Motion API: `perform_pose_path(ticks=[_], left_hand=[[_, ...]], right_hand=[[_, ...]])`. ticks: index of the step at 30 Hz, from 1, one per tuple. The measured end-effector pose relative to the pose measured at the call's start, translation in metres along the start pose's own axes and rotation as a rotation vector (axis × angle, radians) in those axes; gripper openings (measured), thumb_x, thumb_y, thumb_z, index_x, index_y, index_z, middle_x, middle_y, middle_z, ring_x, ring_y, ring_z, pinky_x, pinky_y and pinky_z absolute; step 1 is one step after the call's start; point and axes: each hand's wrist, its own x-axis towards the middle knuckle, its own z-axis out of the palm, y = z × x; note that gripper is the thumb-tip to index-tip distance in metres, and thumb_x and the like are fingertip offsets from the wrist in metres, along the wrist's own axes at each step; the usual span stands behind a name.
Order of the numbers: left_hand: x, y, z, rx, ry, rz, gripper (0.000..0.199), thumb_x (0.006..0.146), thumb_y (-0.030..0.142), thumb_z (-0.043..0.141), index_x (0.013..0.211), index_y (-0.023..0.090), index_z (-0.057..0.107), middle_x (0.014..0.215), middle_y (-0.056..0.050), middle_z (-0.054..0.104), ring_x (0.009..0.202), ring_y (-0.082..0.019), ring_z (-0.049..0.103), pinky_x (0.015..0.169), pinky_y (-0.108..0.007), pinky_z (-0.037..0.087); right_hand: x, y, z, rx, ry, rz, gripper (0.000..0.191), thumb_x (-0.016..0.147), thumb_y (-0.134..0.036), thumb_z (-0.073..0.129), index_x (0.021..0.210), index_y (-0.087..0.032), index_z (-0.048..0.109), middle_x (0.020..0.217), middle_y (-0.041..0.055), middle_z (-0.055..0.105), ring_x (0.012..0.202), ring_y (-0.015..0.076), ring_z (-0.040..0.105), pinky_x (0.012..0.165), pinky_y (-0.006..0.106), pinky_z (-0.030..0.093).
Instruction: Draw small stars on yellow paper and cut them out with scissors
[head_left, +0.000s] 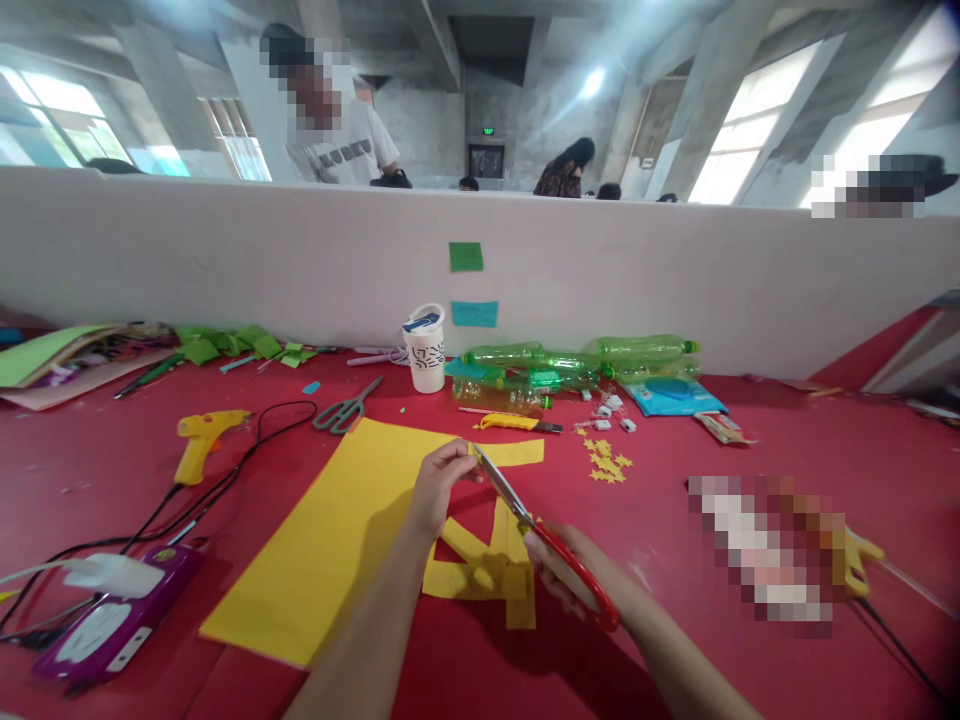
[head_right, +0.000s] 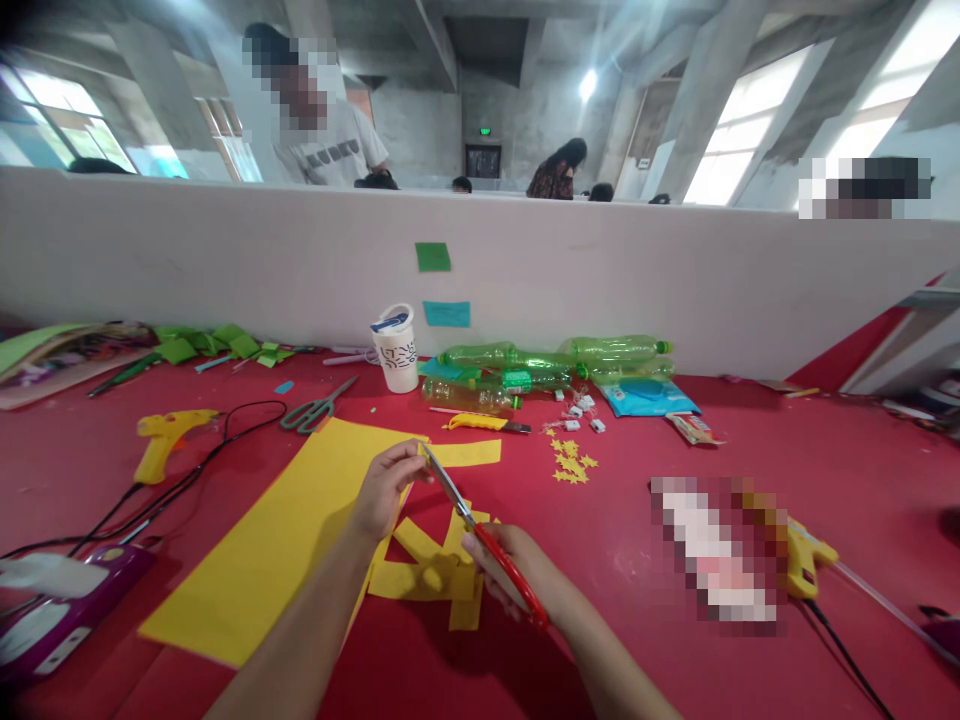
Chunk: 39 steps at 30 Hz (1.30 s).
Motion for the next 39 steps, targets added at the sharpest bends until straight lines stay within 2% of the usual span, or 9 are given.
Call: perform_pose_path(ticks=[10, 17, 25, 30, 35, 39], left_hand=[[0.000, 0.001, 0.000, -0.023, -0.004, -0.014, 0.014, 0.074, 0.019, 0.061, 0.061, 0.015, 0.057, 0.067, 0.001, 0.050, 0.064, -0.011, 0.051, 0.060, -0.024, 0.050], [0.000, 0.001, 0.000, -0.021, -0.011, -0.016, 0.015, 0.075, 0.019, 0.060, 0.061, 0.015, 0.056, 0.066, 0.001, 0.051, 0.064, -0.011, 0.051, 0.061, -0.024, 0.051], [0.001, -0.002, 0.000, -0.011, 0.054, -0.015, 0.007, 0.074, 0.022, 0.062, 0.072, 0.016, 0.062, 0.071, -0.001, 0.056, 0.069, -0.013, 0.056, 0.063, -0.026, 0.052], [0.002, -0.001, 0.000, -0.019, 0.063, -0.014, 0.007, 0.076, 0.023, 0.060, 0.072, 0.017, 0.061, 0.075, 0.000, 0.056, 0.071, -0.012, 0.054, 0.070, -0.027, 0.050], [0.002, 0.004, -0.004, 0.036, 0.030, 0.013, 0.008, 0.074, 0.021, 0.058, 0.069, 0.016, 0.060, 0.088, -0.004, 0.060, 0.080, -0.015, 0.054, 0.074, -0.028, 0.046], [0.001, 0.010, -0.005, 0.100, -0.032, 0.029, 0.009, 0.073, 0.019, 0.056, 0.065, 0.016, 0.058, 0.089, -0.006, 0.060, 0.087, -0.018, 0.054, 0.077, -0.029, 0.044]], right_hand=[[0.001, 0.000, 0.000, -0.025, 0.014, 0.010, 0.046, 0.079, -0.064, 0.044, 0.071, -0.020, 0.038, 0.046, -0.0092, 0.038, 0.029, 0.0035, 0.032, 0.027, 0.014, 0.030], [0.002, 0.001, 0.000, -0.043, 0.025, -0.022, 0.044, 0.080, -0.062, 0.044, 0.069, -0.020, 0.037, 0.044, -0.0094, 0.036, 0.031, 0.0039, 0.031, 0.030, 0.015, 0.025], [0.005, -0.002, 0.001, -0.204, 0.121, -0.071, 0.040, 0.082, -0.054, 0.047, 0.066, -0.019, 0.038, 0.044, -0.0071, 0.039, 0.038, 0.0063, 0.036, 0.039, 0.019, 0.025], [0.003, -0.005, 0.000, -0.252, 0.117, -0.079, 0.040, 0.083, -0.054, 0.046, 0.066, -0.019, 0.040, 0.046, -0.0062, 0.040, 0.041, 0.0070, 0.038, 0.042, 0.020, 0.025], [-0.003, -0.007, -0.005, -0.251, 0.059, -0.079, 0.038, 0.080, -0.053, 0.052, 0.070, -0.018, 0.043, 0.050, -0.0061, 0.043, 0.041, 0.0062, 0.037, 0.041, 0.019, 0.024], [-0.005, -0.006, -0.008, -0.214, 0.048, -0.065, 0.038, 0.080, -0.054, 0.053, 0.071, -0.018, 0.043, 0.051, -0.0058, 0.043, 0.041, 0.0059, 0.037, 0.040, 0.019, 0.024]])
